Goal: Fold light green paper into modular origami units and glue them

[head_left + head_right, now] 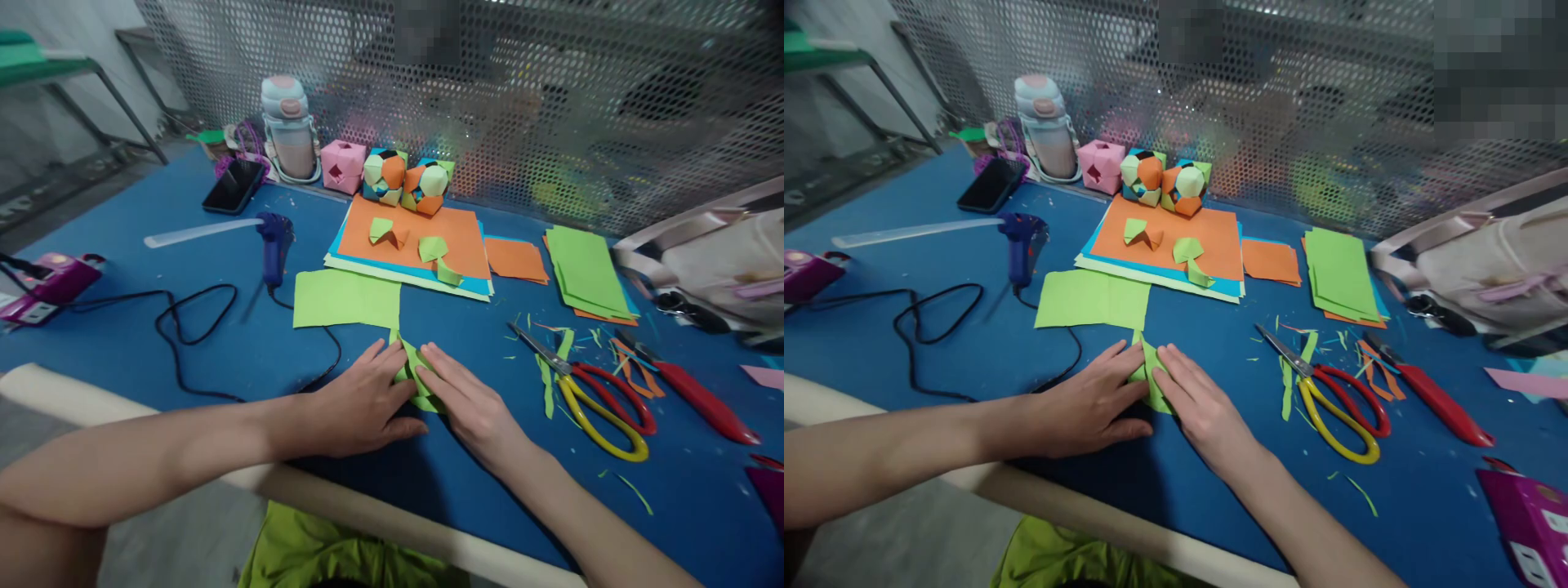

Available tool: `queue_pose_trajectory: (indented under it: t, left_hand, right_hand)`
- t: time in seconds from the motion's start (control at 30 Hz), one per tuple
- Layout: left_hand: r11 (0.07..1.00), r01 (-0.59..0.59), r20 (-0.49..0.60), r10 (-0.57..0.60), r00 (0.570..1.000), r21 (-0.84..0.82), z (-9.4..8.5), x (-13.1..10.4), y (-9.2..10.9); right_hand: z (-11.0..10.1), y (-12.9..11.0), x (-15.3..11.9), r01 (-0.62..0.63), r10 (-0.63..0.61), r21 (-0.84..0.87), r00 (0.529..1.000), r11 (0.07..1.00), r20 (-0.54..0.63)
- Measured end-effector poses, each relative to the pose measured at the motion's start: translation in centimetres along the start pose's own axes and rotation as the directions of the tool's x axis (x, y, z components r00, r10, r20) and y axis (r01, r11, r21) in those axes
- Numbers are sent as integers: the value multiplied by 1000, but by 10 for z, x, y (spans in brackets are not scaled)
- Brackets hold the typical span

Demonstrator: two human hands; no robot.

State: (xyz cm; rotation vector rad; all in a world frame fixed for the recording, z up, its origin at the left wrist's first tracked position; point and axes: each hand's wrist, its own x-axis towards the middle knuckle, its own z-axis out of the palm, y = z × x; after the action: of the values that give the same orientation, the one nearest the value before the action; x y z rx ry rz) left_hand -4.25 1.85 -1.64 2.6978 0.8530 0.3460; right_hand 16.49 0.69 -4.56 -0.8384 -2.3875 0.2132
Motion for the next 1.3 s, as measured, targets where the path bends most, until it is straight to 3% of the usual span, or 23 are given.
queue_pose_trajectory:
  t: [0.23, 0.4, 0.47, 0.6, 0.77, 0.9, 1.07, 1.17, 1.3]
  left_hand:
    - [996, -66, -3, 66, 998, -66, 0, 1, 1]
    - [981, -8, -37, 1, 999, -195, -7, 7, -12]
    - [991, 3, -83, -14, 996, -132, -8, 7, -19]
    - [999, 2, -57, 1, 998, 51, -9, 5, -24]
    - [994, 10, -46, -5, 999, 111, -15, 1, -21]
    - [996, -1, -29, 4, 1000, 90, -15, -1, -17]
    - [990, 63, -7, -62, 998, 129, -8, -3, -3]
    - [978, 110, -26, -107, 994, 179, -4, -3, 5]
    - [965, 86, -72, -70, 995, 249, -1, -4, 7]
  right_hand:
    - [3, -7, 9, -108, 120, 111, 987, 988, -107]
    - [3, -4, 4, -42, 50, 101, 996, 994, -77]
    - [3, -4, 2, -10, 12, 70, 999, 997, -32]
    - [3, -4, 2, 15, -16, 23, 999, 1000, 38]
    - [2, -7, 5, 10, -11, 44, 1000, 999, 17]
    - [-2, -11, 8, -158, 164, 127, 986, 979, -37]
    - [-10, -20, 11, -420, 434, 234, 901, 877, -9]
    - [-11, -25, 13, -484, 508, 274, 861, 831, -21]
    - [-11, -27, 14, -523, 560, 340, 828, 782, -13]
